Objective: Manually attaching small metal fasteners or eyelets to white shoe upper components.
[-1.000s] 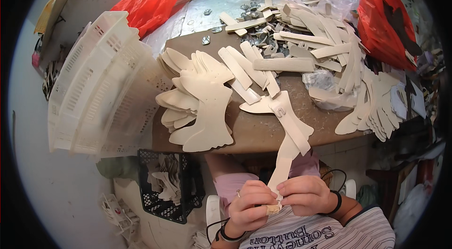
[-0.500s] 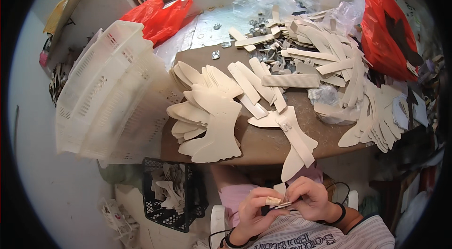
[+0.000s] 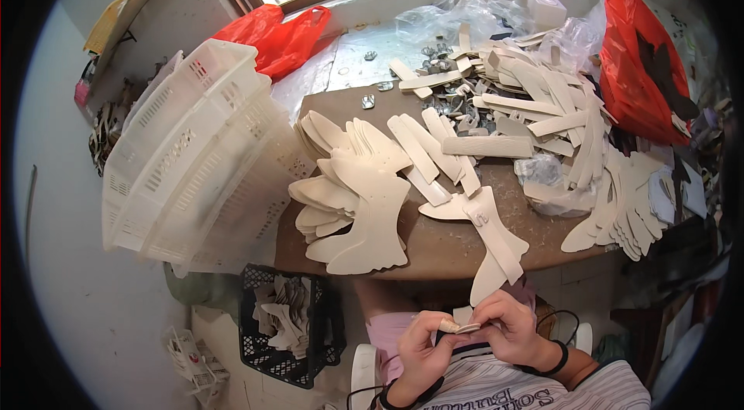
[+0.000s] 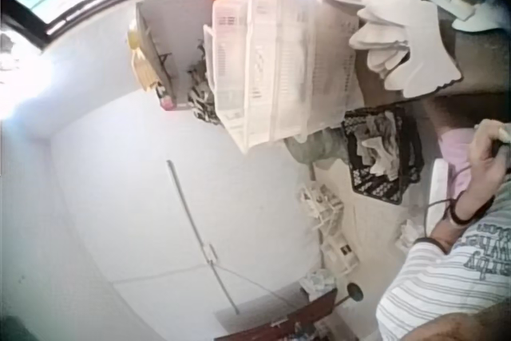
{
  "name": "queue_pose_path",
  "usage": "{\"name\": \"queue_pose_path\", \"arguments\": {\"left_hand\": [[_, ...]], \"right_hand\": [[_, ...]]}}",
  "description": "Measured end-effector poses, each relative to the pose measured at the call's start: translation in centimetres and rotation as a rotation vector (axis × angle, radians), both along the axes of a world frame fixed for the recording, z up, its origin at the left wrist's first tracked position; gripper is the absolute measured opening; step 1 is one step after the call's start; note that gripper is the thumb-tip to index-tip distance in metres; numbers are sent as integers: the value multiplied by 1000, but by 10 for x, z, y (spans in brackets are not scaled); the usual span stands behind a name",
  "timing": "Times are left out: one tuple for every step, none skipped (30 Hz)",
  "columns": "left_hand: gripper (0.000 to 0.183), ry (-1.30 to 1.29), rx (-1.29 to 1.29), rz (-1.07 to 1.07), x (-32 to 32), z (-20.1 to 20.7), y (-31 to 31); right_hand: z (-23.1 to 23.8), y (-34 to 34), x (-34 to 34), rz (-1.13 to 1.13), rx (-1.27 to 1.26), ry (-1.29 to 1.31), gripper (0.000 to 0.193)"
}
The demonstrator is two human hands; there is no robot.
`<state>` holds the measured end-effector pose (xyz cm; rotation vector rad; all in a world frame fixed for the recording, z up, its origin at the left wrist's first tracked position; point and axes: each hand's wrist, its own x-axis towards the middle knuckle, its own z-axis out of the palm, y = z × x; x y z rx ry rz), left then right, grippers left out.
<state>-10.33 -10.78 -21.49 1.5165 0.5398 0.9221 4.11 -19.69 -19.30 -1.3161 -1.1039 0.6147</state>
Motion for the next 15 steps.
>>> {"name": "queue_pose_path", "arguments": {"left_hand": [[23,3,-1,5,-2,1,0],[22,-3,19,15,-4,3,0],[21,-8,39,26,-5,5,-1],[21,-8,36,27,-3,10,0],[20,-10,-1,75,0,17,-1],[19,-11,-36,124,2,21,-1],[19,-11,-36,126,0,19,2],[19,70,47,66,-3,17,6],[20,151,130,7,-5,15,9],[20,152,130,10,-6,14,9],[21,155,139,25,-7,13,9],[21,158,148,38,-7,13,9],[21,160,147,40,-7,14,9],[21,153,124,56,-6,15,8],[21,147,102,71,-5,15,7]], "right_hand": [[-1,1,1,-3,38,-94,24],[1,2,1,2,37,-91,24],[3,2,1,12,59,-85,25],[5,2,1,17,80,-83,26],[4,2,1,19,78,-83,26],[2,2,2,9,115,-98,27],[-1,3,2,0,155,-115,28],[-2,3,2,2,156,-115,28],[-3,4,1,-1,159,-117,28],[-4,4,0,-3,159,-118,28],[-4,4,-2,1,159,-117,28],[-2,4,-4,-7,100,-77,26],[0,4,-7,-14,40,-37,24],[-1,7,-8,-12,39,-36,24],[-2,10,-9,9,25,65,22]]}}
